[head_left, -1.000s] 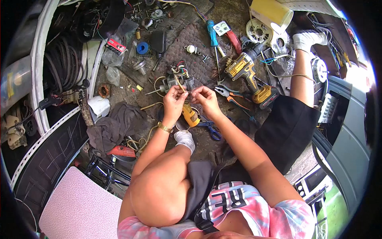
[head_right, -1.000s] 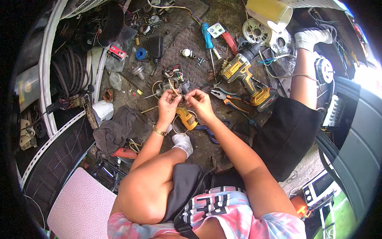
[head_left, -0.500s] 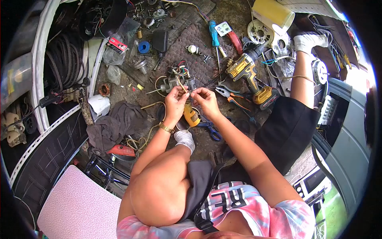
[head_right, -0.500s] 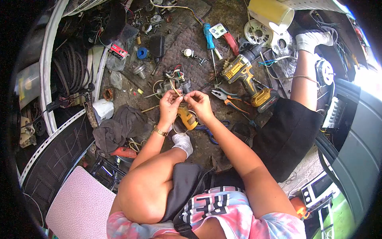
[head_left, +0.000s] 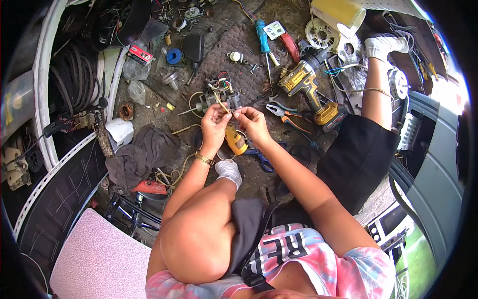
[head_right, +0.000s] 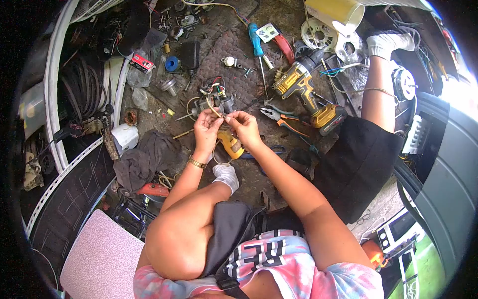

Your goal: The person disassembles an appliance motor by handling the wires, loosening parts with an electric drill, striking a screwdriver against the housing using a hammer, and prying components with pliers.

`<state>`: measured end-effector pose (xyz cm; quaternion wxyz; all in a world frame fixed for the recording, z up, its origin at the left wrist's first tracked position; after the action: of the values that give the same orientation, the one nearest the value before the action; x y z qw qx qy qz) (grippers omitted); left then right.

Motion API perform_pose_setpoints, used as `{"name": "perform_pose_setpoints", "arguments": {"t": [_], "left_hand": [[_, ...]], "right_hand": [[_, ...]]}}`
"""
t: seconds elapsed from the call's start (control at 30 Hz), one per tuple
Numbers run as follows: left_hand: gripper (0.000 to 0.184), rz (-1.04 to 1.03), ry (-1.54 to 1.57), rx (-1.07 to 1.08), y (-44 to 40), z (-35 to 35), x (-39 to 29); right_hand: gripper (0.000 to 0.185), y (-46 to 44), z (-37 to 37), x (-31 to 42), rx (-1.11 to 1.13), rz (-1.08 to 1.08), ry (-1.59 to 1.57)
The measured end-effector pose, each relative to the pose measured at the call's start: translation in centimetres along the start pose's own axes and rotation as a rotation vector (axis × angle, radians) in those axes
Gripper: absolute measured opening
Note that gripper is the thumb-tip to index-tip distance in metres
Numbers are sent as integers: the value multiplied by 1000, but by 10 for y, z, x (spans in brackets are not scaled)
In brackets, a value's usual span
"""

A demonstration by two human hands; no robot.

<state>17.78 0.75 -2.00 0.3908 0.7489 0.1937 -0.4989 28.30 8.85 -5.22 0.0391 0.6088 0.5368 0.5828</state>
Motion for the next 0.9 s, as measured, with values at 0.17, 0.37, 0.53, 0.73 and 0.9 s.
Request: {"name": "perform_pose_setpoints", "arguments": {"t": [0.17, 0.37, 0.53, 0.73, 0.9], "left_hand": [[26, -8, 16, -6, 0, 0, 2], [24, 9, -31, -10, 0, 0, 2], [22, -34, -177, -4, 2, -2, -3], [19, -84, -231, -9, 6, -4, -2], [21, -121, -242, -19, 1, -4, -6]], "right_hand": [[9, 0, 0, -4, -10, -13, -55], [8, 2, 0, 0, -77, 2, -23], [8, 1, -2, -4, -126, -24, 36], [8, -2, -6, -7, -218, -16, 95], [12, 0, -9, -17, -185, -210, -135]]}}
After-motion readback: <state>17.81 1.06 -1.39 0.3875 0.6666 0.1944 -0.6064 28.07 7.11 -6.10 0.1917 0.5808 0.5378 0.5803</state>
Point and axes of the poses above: each hand's wrist, its own y-axis away from the middle knuckle, its own z-axis out of the back of the hand, x = y × z, the point moved 7 cm from there along -y, towards the middle knuckle, and after that the axes turned 7 degrees about y, right-handed, at the moved point
